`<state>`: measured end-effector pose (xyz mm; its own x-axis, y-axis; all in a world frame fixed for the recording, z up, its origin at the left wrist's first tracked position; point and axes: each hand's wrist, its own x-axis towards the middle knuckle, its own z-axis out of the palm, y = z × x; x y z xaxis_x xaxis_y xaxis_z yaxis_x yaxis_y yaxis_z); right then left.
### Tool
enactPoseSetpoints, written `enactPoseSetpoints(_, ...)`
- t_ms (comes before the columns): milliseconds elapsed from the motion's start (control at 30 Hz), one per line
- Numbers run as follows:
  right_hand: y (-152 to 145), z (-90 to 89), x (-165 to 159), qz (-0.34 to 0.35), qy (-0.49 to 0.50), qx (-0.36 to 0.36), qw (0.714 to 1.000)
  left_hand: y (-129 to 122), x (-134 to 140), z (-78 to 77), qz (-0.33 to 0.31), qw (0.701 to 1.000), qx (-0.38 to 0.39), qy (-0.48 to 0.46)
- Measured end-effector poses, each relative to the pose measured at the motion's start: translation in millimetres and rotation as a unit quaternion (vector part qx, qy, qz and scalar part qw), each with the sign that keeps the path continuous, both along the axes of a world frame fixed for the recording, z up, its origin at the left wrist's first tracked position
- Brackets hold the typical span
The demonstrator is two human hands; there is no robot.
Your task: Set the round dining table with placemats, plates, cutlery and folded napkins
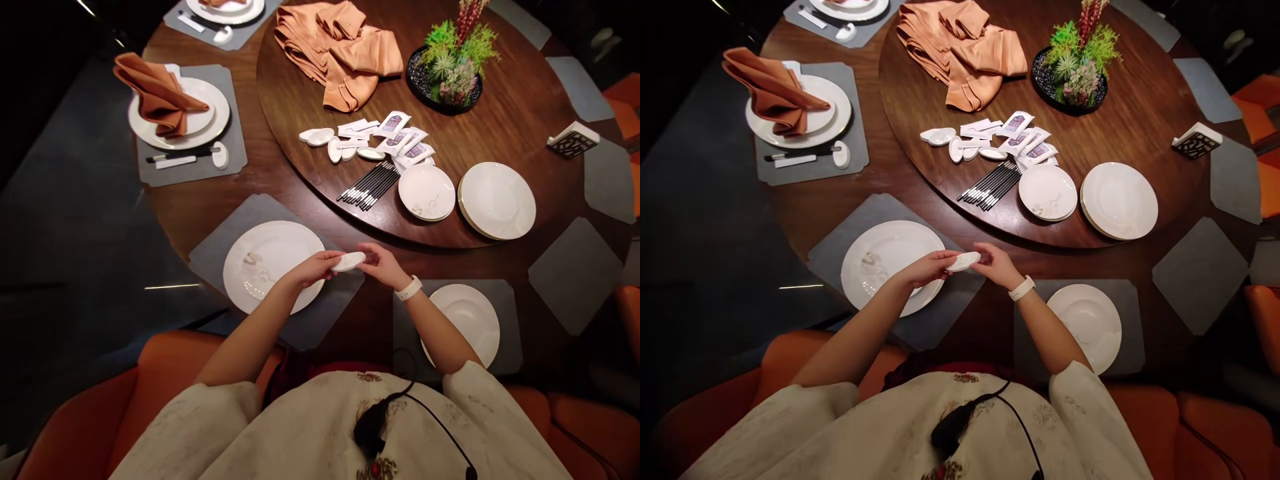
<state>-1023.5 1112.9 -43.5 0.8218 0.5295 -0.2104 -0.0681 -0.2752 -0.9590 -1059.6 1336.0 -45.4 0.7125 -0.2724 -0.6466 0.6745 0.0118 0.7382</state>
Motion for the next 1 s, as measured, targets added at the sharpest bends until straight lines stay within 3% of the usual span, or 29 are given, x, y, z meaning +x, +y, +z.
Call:
enactPoseSetpoints(100,4,-7.0,-19,0.062,-0.045,-0.062,0.995,-1,-11,-12.5,-0.047,0.997,0.059,-0.035)
enactPoseSetpoints(200,6,-23.3,-38,0.05,-0.115,-0.172,0.977,-2,1,-23.2,-0.074,0.979,0.164,-0.093)
enactPoseSetpoints(333,15,-50.3,-60,0.022,-0.159,-0.271,0.949,-1,56,-27.3,0.015,0.899,0.372,-0.231)
enactPoseSetpoints(400,21,-59.4,-69,0.009,-0.174,-0.306,0.936,-1,92,-25.5,0.058,0.861,0.431,-0.265)
enactPoseSetpoints(500,29,-64.9,-80,-0.008,-0.184,-0.346,0.92,-2,138,-22.7,0.076,0.838,0.466,-0.273)
enactPoseSetpoints(633,34,-64.8,-85,-0.013,-0.174,-0.376,0.91,-3,172,-23.0,0.031,0.828,0.496,-0.259)
enactPoseSetpoints(867,34,-62.4,-82,0.011,-0.173,-0.39,0.904,6,184,-18.2,-0.074,0.798,0.526,-0.284)
enactPoseSetpoints(1000,34,-60.2,-82,0.014,-0.172,-0.395,0.903,12,179,-13.3,-0.078,0.79,0.552,-0.257)
